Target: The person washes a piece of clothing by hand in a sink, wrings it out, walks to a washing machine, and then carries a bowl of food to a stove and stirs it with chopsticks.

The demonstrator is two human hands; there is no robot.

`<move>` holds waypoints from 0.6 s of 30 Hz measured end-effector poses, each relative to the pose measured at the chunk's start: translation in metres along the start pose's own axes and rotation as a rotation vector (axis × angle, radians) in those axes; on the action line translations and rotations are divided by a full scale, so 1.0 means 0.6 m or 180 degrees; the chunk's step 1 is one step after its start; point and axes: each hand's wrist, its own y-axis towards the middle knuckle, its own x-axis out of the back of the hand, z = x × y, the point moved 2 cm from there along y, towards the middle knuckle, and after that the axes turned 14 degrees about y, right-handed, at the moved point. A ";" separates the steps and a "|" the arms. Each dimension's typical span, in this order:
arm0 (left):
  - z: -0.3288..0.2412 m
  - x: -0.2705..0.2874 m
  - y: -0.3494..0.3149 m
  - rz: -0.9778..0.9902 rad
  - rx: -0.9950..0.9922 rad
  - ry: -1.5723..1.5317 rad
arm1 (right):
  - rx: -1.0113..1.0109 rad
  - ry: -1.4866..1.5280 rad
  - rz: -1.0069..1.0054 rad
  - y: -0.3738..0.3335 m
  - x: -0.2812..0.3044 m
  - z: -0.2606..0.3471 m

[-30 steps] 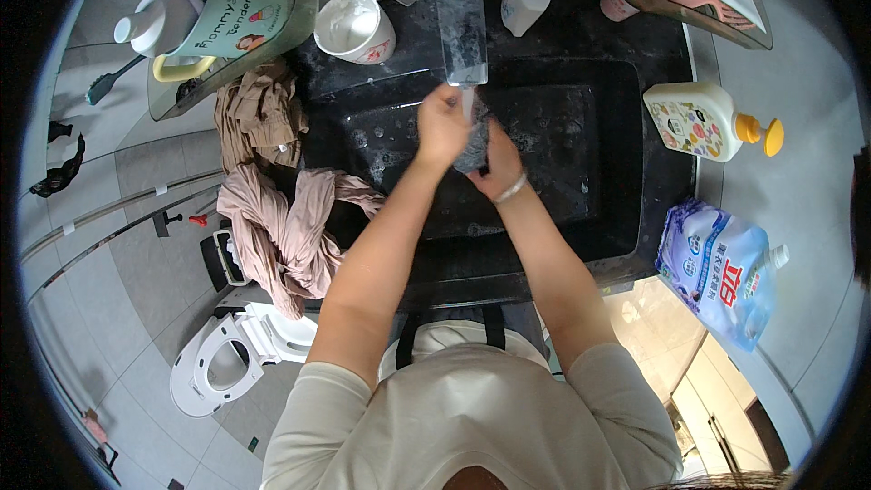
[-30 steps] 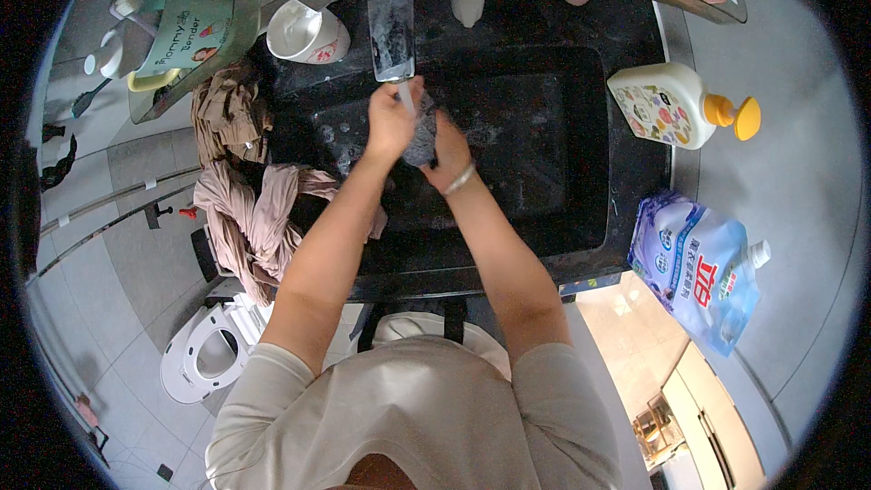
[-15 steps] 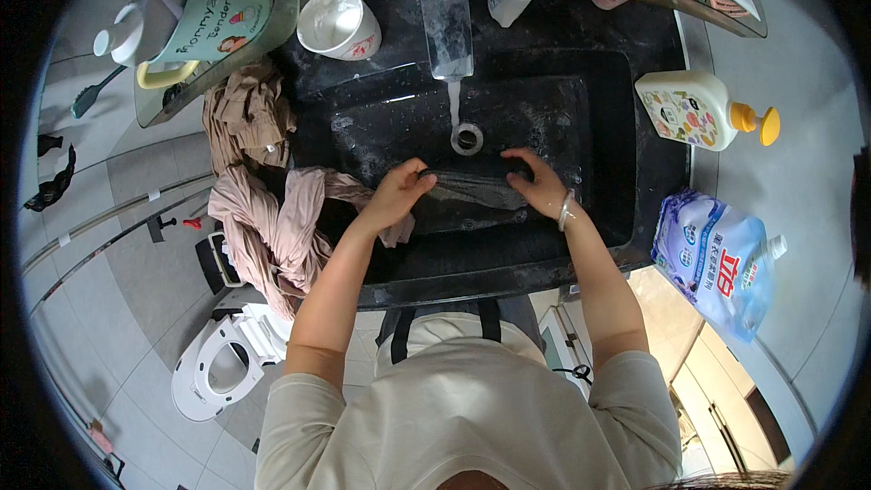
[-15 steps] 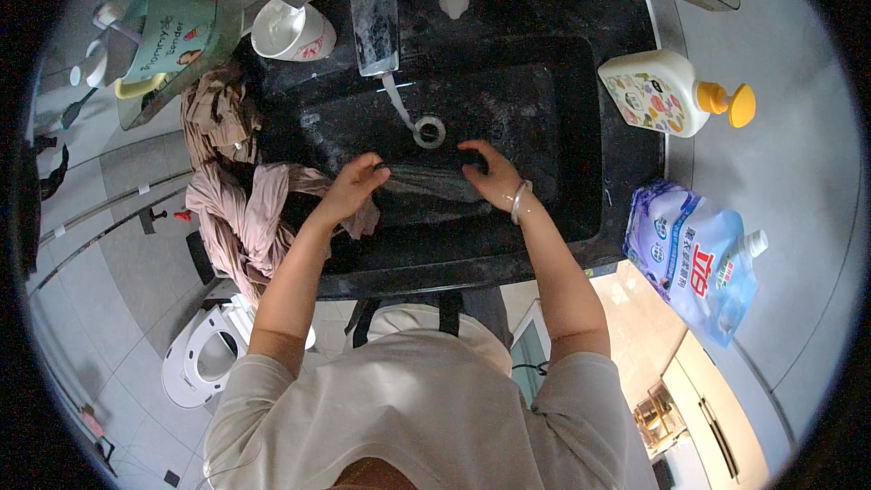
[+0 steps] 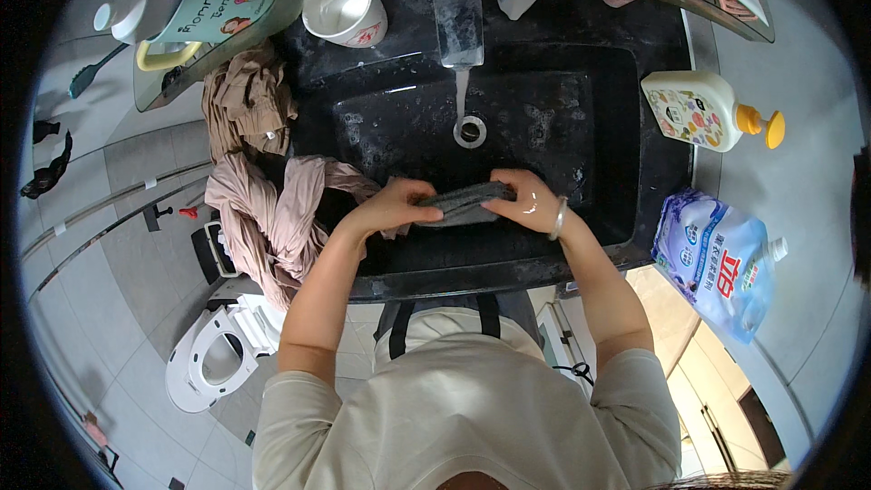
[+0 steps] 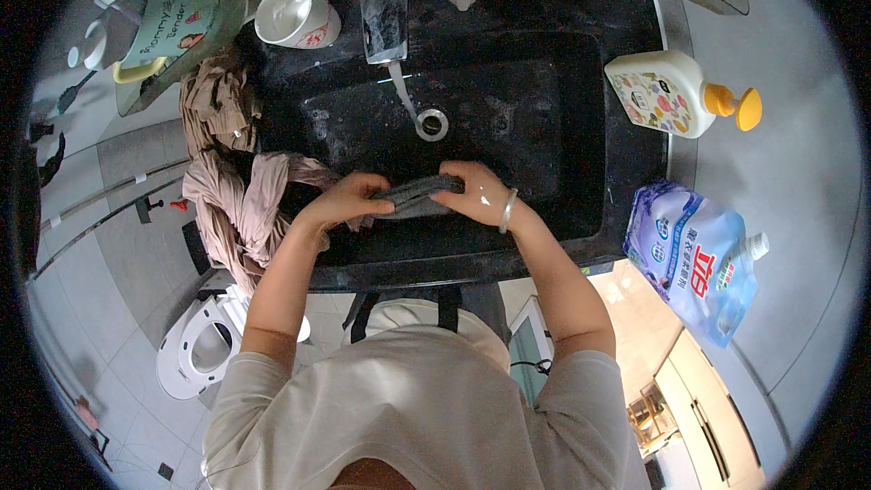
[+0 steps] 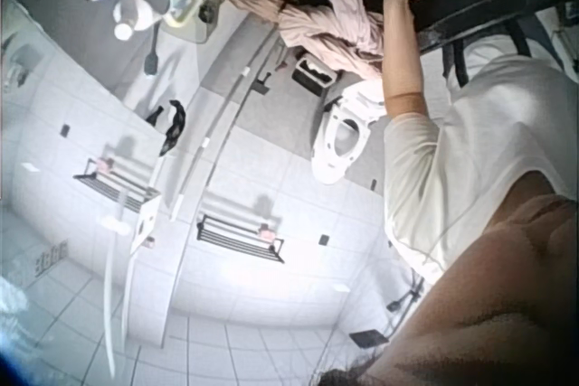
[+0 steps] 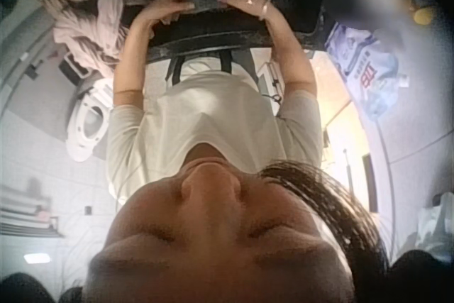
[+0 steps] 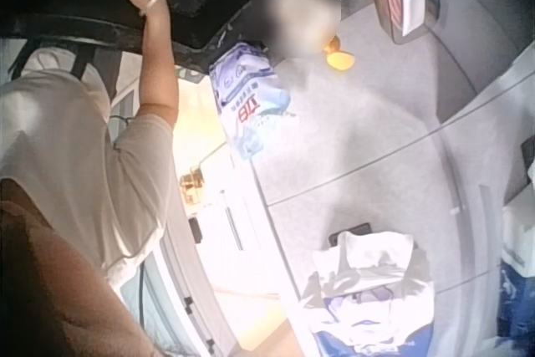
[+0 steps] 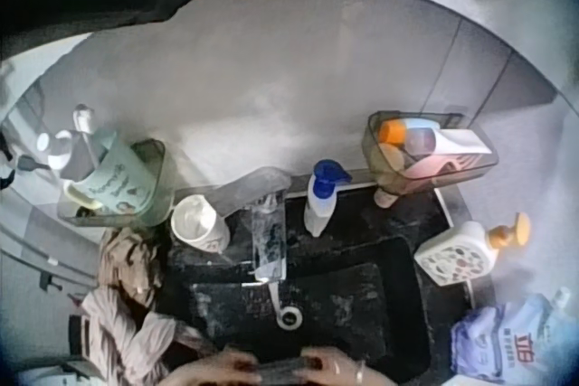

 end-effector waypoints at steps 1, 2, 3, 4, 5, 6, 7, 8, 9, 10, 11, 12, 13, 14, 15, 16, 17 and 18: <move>-0.011 -0.001 -0.012 0.0139 0.0484 0.0171 | 0.0360 0.0133 -0.0078 -0.013 0.003 0.015; -0.015 0.001 -0.020 -0.0461 -0.0226 0.0490 | 0.0636 0.0113 -0.0209 -0.027 0.008 0.027; -0.017 -0.002 -0.034 -0.1052 -0.0947 0.0816 | 0.0910 0.0094 -0.0357 -0.043 0.015 0.039; -0.029 -0.004 -0.051 -0.1646 -0.1665 0.1129 | 0.1181 0.0076 -0.0498 -0.058 0.024 0.052; -0.041 -0.004 -0.069 -0.1881 -0.1847 0.1500 | 0.0966 -0.0076 -0.0298 -0.072 0.031 0.064; -0.069 0.000 -0.097 -0.2106 -0.2038 0.1878 | 0.1049 -0.0276 -0.0276 -0.086 0.035 0.075; -0.080 -0.001 -0.118 -0.1954 -0.2143 0.1765 | 0.1137 -0.0468 -0.0228 -0.096 0.038 0.083; -0.093 -0.002 -0.139 -0.1904 -0.2276 0.1774 | 0.1217 -0.0671 -0.0181 -0.108 0.040 0.094; -0.092 -0.006 -0.150 -0.1755 -0.2317 0.1865 | 0.1023 -0.1044 -0.0141 -0.120 0.042 0.100; -0.089 -0.011 -0.159 -0.1604 -0.2361 0.1956 | 0.0961 -0.1474 -0.0242 -0.131 0.040 0.099; -0.089 -0.017 -0.166 -0.1651 -0.2326 0.2058 | 0.0896 -0.1905 -0.0344 -0.142 0.037 0.098; -0.084 -0.023 -0.170 -0.1704 -0.2189 0.2392 | 0.0816 -0.2336 -0.0453 -0.153 0.036 0.098; -0.079 -0.028 -0.174 -0.1754 -0.2047 0.2723 | 0.0417 -0.2572 -0.0339 -0.162 0.039 0.096; -0.072 -0.030 -0.178 -0.1802 -0.1898 0.3053 | 0.0238 -0.2706 -0.0302 -0.168 0.042 0.098; -0.060 -0.030 -0.179 -0.1658 -0.1605 0.3282 | 0.0066 -0.2835 -0.0262 -0.173 0.045 0.099; -0.061 -0.031 -0.183 -0.1850 -0.1495 0.3394 | -0.0105 -0.2962 -0.0219 -0.177 0.046 0.101; -0.065 -0.031 -0.189 -0.2041 -0.1381 0.3503 | -0.0127 -0.3006 -0.0335 -0.182 0.044 0.107; -0.068 -0.029 -0.196 -0.2233 -0.1258 0.3616 | 0.0101 -0.3002 -0.0580 -0.188 0.044 0.115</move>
